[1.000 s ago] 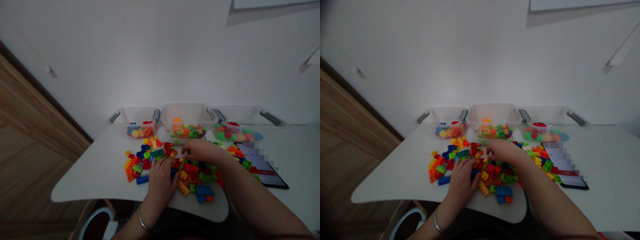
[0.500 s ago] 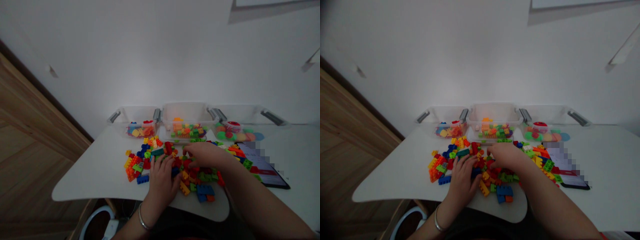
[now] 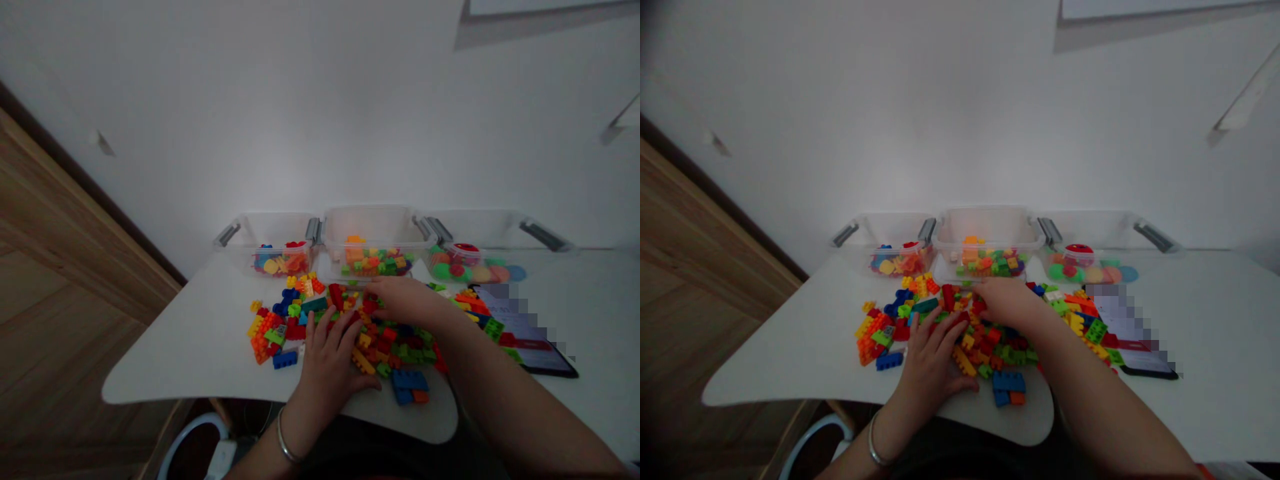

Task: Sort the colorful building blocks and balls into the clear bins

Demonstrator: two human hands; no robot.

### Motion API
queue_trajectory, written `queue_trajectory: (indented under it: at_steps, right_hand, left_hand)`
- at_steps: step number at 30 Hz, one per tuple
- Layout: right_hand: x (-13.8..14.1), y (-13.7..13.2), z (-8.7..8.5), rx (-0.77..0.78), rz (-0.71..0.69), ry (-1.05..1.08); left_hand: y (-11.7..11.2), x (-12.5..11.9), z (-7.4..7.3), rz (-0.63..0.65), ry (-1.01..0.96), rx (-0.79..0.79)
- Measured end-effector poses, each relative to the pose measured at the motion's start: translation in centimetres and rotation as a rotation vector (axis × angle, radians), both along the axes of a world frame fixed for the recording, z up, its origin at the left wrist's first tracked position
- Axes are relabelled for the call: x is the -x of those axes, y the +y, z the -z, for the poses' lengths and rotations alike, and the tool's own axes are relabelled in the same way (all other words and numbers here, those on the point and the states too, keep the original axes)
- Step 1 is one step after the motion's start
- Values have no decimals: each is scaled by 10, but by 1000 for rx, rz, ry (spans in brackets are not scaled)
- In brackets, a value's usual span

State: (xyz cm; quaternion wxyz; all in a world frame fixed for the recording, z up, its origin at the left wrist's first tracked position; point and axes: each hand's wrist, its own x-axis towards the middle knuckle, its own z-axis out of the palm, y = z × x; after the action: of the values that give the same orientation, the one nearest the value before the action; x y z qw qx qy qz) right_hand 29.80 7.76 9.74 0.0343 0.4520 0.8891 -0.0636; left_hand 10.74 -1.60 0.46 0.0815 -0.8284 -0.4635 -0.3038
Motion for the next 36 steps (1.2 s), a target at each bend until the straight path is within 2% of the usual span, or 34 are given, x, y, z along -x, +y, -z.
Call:
queue_trajectory:
  at_steps: [6, 12, 17, 21, 23, 25, 28, 32, 36]
  right_hand:
    - [2, 6, 7, -19, -19, -2]
    - [-3, 6, -5, -19, 84, 92]
    - [-16, 8, -18, -68, 62, 324]
    - [-30, 4, -29, -272, 41, 613]
    - [-35, 1, -33, -434, 119, 775]
    - [-38, 0, -36, -601, 254, 940]
    - [-44, 3, -35, -755, 448, 1087]
    - [-52, 14, -30, -814, 565, 1196]
    - [-56, 25, -21, -739, 651, 1151]
  left_hand:
    - [-1, -2, 0, -93, 4, -13]
    - [-8, -5, -8, -122, -8, 29]
    - [-10, -7, -10, -205, -38, 8]
    - [-7, -8, -9, -199, -45, 41]
    - [-6, -7, -8, -186, -44, 69]
    - [-6, -7, -8, -174, -49, 86]
    - [-6, -7, -8, -168, -57, 92]
    - [-5, -7, -8, -165, -62, 98]
    - [-5, -7, -8, -158, -67, 94]
